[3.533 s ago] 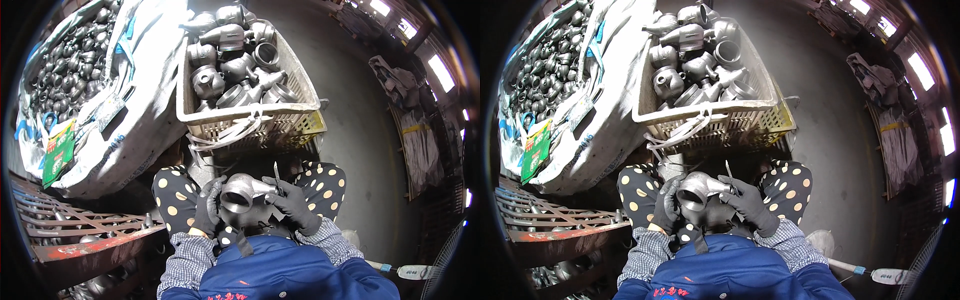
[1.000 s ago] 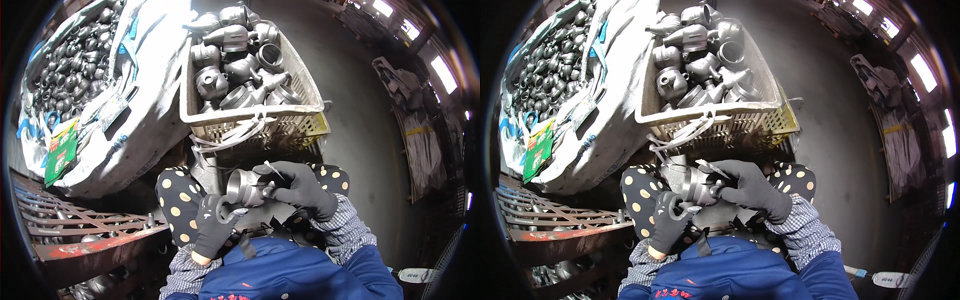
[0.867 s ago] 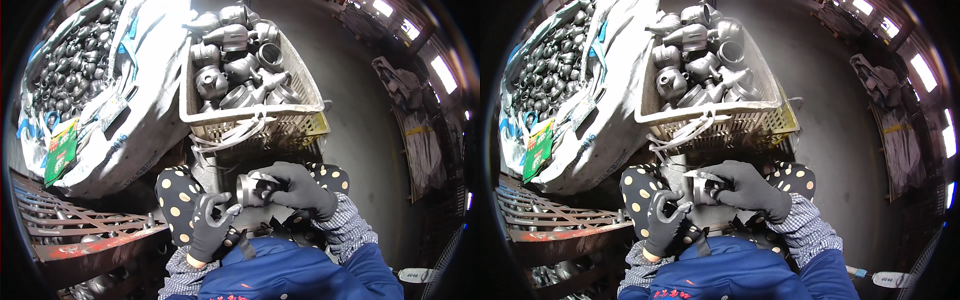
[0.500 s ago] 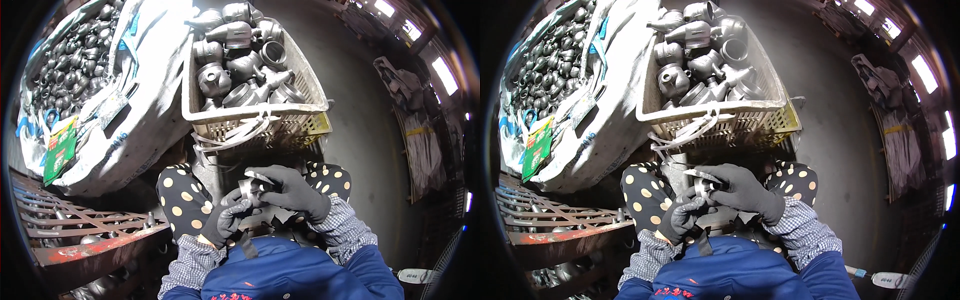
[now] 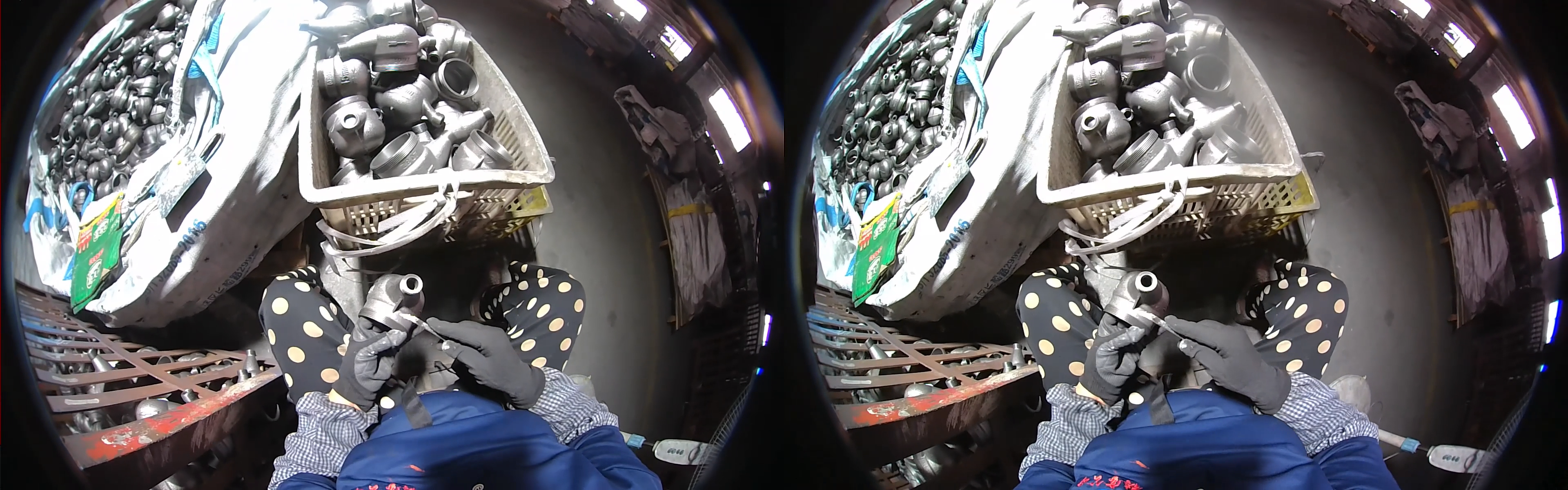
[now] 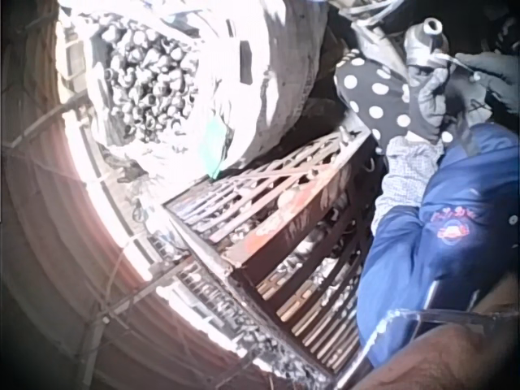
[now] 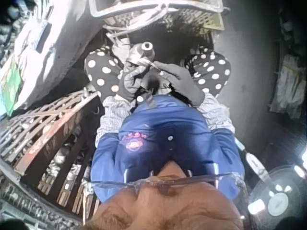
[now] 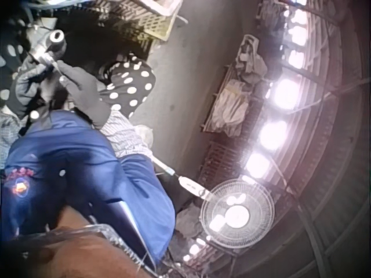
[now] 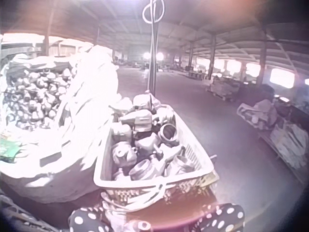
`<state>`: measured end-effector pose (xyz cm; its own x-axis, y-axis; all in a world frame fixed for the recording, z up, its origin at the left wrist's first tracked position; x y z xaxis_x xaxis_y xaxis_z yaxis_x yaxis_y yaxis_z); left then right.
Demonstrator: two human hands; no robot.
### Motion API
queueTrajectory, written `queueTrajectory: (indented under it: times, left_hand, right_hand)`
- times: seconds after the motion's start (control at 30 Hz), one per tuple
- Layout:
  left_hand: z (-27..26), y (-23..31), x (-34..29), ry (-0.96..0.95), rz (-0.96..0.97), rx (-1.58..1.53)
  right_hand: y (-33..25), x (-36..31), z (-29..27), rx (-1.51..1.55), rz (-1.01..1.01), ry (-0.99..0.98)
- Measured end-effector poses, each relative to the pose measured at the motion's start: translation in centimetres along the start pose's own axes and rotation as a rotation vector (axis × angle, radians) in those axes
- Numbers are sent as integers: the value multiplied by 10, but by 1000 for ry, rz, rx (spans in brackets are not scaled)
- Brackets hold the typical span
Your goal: The person scrapes the interior and exterior surfaces of metal valve body castings using a small handheld scraper tool, then places them into a plastic bin.
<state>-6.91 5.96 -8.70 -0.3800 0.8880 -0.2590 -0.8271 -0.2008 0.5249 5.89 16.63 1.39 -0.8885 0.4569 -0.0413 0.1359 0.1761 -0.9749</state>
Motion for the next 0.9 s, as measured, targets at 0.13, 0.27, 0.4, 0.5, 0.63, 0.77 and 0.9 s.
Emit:
queueTrajectory:
  times: [0.13, 0.27, 0.4, 0.5, 0.63, 0.77, 0.9]
  left_hand:
    - [-4, 1, -2, -8, 117, 215]
    - [6, 8, -3, 38, 126, 232]
    - [-3, 3, -3, 68, 54, 149]
    - [-5, 2, -2, 44, -10, 48]
    - [-8, -1, -2, 14, 21, 86]
    - [11, 7, -3, 15, 28, -24]
    - [2, 4, -1, 11, 32, 40]
  right_hand:
    - [2, 7, 6, -13, -10, -15]
    - [5, 10, 9, -194, -52, -4]
    - [3, 11, 14, -436, -112, 35]
    - [0, 14, 16, -700, -142, 29]
    - [0, 16, 15, -797, -221, 69]
    - [-6, 16, 12, -779, -273, 89]
    - [-11, 18, 10, -834, -399, 23]
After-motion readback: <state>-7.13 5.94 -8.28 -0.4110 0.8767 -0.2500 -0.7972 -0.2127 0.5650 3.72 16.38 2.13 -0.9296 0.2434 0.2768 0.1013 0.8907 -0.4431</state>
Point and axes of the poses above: each hand's wrist, its own x-axis towards the middle knuckle, its own z-axis out of the palm, y = z × x, the point moved 6 cm from there along x, towards the middle knuckle, and after that the axes turned 7 degrees about x, right-handed, at the moved point
